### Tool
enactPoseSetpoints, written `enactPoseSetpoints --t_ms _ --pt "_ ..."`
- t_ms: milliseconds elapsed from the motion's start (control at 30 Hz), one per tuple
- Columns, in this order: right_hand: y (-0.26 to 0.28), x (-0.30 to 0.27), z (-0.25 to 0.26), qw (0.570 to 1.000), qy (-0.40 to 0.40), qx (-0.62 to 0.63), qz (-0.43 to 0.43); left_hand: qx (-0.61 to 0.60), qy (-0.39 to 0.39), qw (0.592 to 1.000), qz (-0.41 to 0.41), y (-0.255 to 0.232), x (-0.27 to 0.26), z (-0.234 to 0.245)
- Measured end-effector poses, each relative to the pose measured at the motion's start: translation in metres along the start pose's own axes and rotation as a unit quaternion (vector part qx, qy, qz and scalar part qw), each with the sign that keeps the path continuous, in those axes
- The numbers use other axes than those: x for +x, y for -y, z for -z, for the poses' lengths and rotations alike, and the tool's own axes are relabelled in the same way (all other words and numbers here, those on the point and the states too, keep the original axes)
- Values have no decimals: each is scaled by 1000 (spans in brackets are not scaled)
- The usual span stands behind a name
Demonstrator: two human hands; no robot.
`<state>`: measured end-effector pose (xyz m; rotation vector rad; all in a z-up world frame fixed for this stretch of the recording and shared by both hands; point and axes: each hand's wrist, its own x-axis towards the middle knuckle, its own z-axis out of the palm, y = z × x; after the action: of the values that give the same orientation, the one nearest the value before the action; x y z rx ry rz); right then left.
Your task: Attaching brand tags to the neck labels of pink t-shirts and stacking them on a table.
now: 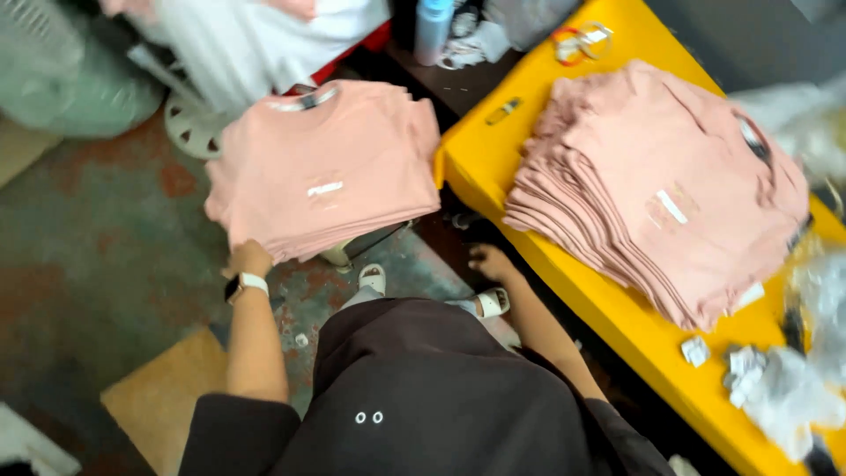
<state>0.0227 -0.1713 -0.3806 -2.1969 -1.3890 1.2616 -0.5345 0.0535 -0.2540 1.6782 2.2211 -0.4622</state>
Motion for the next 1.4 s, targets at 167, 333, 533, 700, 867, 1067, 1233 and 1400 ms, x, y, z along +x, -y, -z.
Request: enactPoseSetpoints --t_ms 167,333,533,700,867,1067,1233,1400 --pt "-104 -161 7 964 -56 178 -190 -45 163 921 -351 -194 -59 1" --pt "-140 -319 120 874 -205 354 -260 45 288 762 -578 -413 -265 77" --pt "-317 -371 145 681 -572 223 -399 122 377 558 -729 -531 -457 59" --pt "-310 -373 190 631 -576 270 -444 157 438 478 -745 -574 -546 13" --pt "-347 -368 164 616 -556 370 -417 204 441 470 -737 -596 -573 -26" --pt "-304 -392 194 641 -549 356 -402 238 414 472 -741 -626 -607 -40" --pt "-305 -398 183 642 -575 354 -362 240 388 496 -739 -646 -635 -79" --pt "-300 -401 187 618 -596 400 -321 200 383 518 -738 -659 -642 -135"
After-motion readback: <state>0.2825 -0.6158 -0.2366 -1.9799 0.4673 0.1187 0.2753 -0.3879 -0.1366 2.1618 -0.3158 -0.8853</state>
